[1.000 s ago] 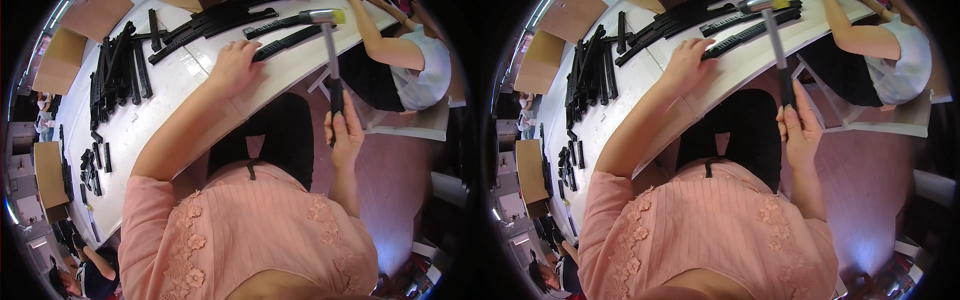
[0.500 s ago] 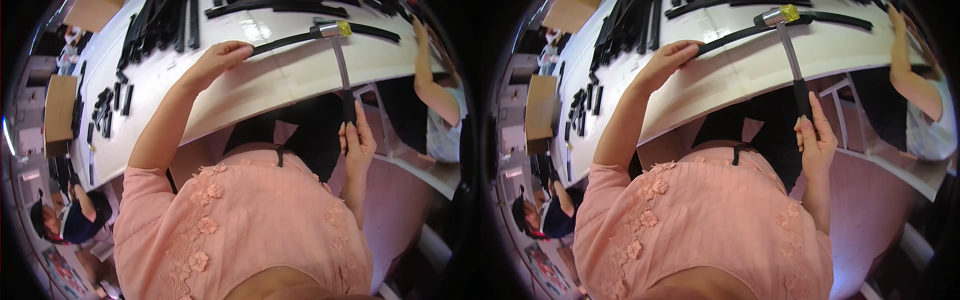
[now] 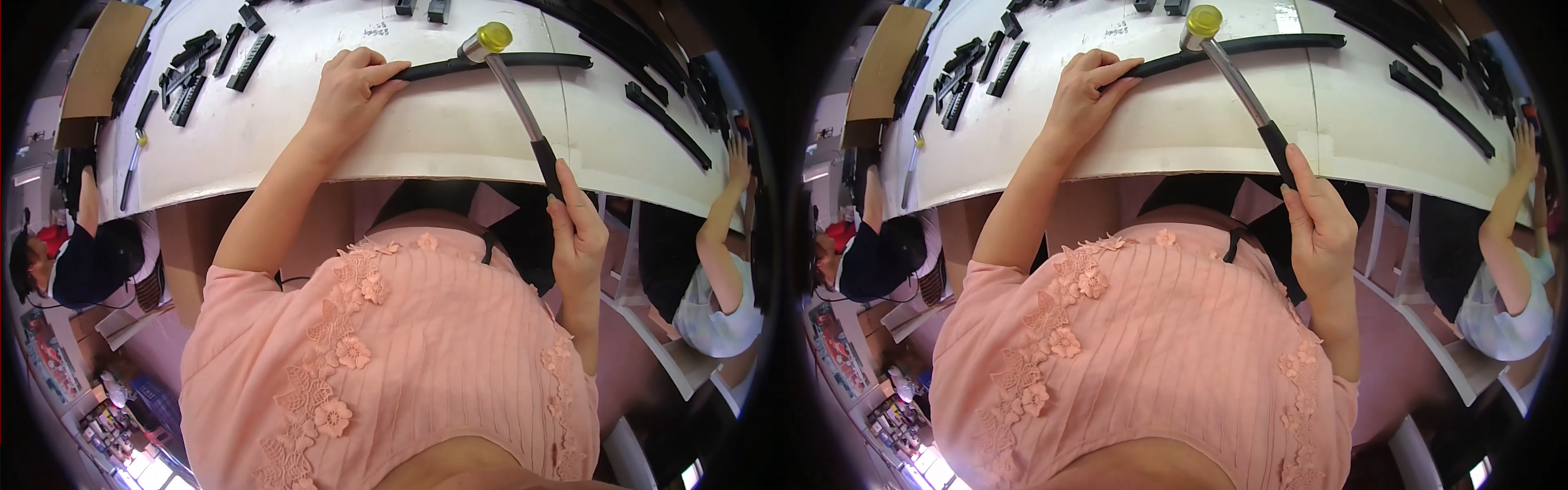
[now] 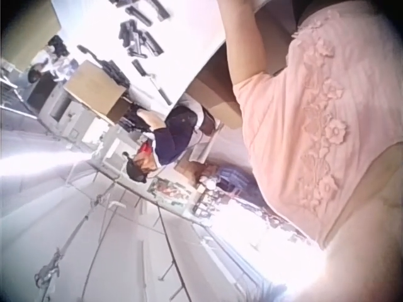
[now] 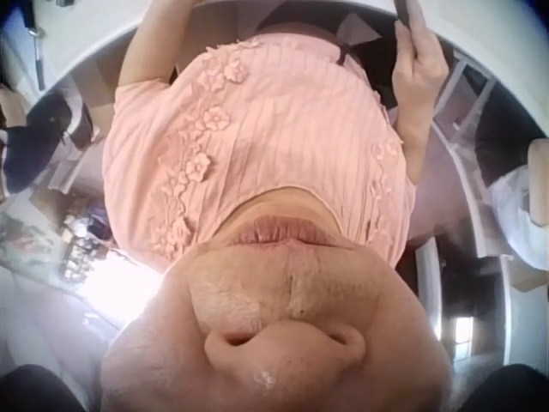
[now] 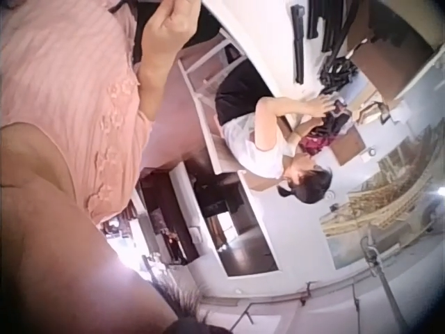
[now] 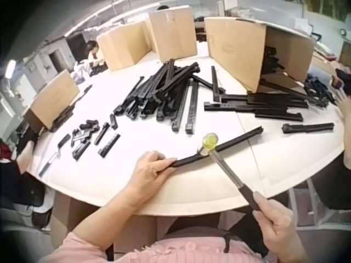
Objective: The person assembles black plastic components by inserting plastic clips into plastic bars and tapping them into place with a rubber mallet.
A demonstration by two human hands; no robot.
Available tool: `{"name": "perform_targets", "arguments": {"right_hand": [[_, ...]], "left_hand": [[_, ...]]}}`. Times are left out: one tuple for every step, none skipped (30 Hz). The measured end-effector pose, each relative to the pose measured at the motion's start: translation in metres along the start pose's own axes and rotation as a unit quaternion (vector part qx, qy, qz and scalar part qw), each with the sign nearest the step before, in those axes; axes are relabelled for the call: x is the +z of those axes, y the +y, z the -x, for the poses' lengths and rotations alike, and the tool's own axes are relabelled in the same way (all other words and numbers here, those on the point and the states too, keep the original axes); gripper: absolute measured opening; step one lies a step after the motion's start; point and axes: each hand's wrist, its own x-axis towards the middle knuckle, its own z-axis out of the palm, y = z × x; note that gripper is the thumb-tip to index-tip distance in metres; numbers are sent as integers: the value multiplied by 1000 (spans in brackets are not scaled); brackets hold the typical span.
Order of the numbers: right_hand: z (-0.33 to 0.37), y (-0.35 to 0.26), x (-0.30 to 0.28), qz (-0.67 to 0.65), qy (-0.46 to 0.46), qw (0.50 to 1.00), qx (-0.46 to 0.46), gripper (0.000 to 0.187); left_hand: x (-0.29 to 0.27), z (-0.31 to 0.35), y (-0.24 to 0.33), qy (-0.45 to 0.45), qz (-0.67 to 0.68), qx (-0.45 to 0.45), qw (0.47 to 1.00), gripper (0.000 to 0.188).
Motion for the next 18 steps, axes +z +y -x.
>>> {"name": "perform_targets", "arguments": {"right_hand": [[-3, -1, 2, 30, -8, 999, -18, 37], [-5, -3, 3, 59, -16, 997, -36, 38], [-6, -4, 3, 65, -19, 997, -36, 38], [-8, -6, 2, 75, -13, 996, -44, 39], [-9, -8, 1, 84, -8, 995, -53, 40], [-9, -10, 0, 88, -10, 995, -52, 40], [-7, -13, -1, 65, 24, 996, -65, 41], [-6, -14, -2, 41, 58, 994, -77, 43], [-8, -14, 0, 43, 57, 994, -77, 43], [-12, -12, 2, 69, 35, 992, -100, 43], [-12, -10, 4, 94, 12, 988, -123, 43], [-10, -3, 6, 115, -55, 991, -34, 42], [-10, -3, 2, 116, -56, 991, -36, 42], [-10, -7, -2, 125, -56, 990, -42, 42], [-10, -10, -5, 132, -55, 989, -46, 42], [-14, -11, -4, 77, -13, 992, -98, 41], [-13, -11, -3, 76, -14, 992, -98, 41], [-11, -12, -3, 61, 19, 996, -70, 41]], "left_hand": [[1, 1, 0, 13, -5, 13, 1000, 22], [1, 3, -1, 16, -1, 8, 1000, 22], [2, 3, -2, 18, -14, 14, 1000, 22], [2, 2, -2, 21, -26, 21, 999, 22], [2, 1, -2, 23, -22, 19, 999, 22], [3, 2, -1, 22, -35, 23, 999, 21], [3, 2, -1, 20, -47, 28, 998, 21], [4, 2, 0, 21, -44, 26, 998, 21], [3, 1, 2, 23, -49, 23, 998, 20], [3, 1, 3, 25, -54, 21, 998, 20], [3, 2, 4, 26, -53, 19, 998, 20], [3, 1, 4, 24, -51, 15, 998, 20], [3, 1, 5, 22, -49, 11, 998, 20], [4, 2, 4, 24, -49, 9, 998, 20], [6, 3, 2, 21, -46, 7, 999, 20], [7, 3, 1, 18, -42, 5, 999, 21], [6, 4, 1, 18, -43, 4, 999, 21], [4, 3, 2, 18, -43, 3, 999, 21]]}}
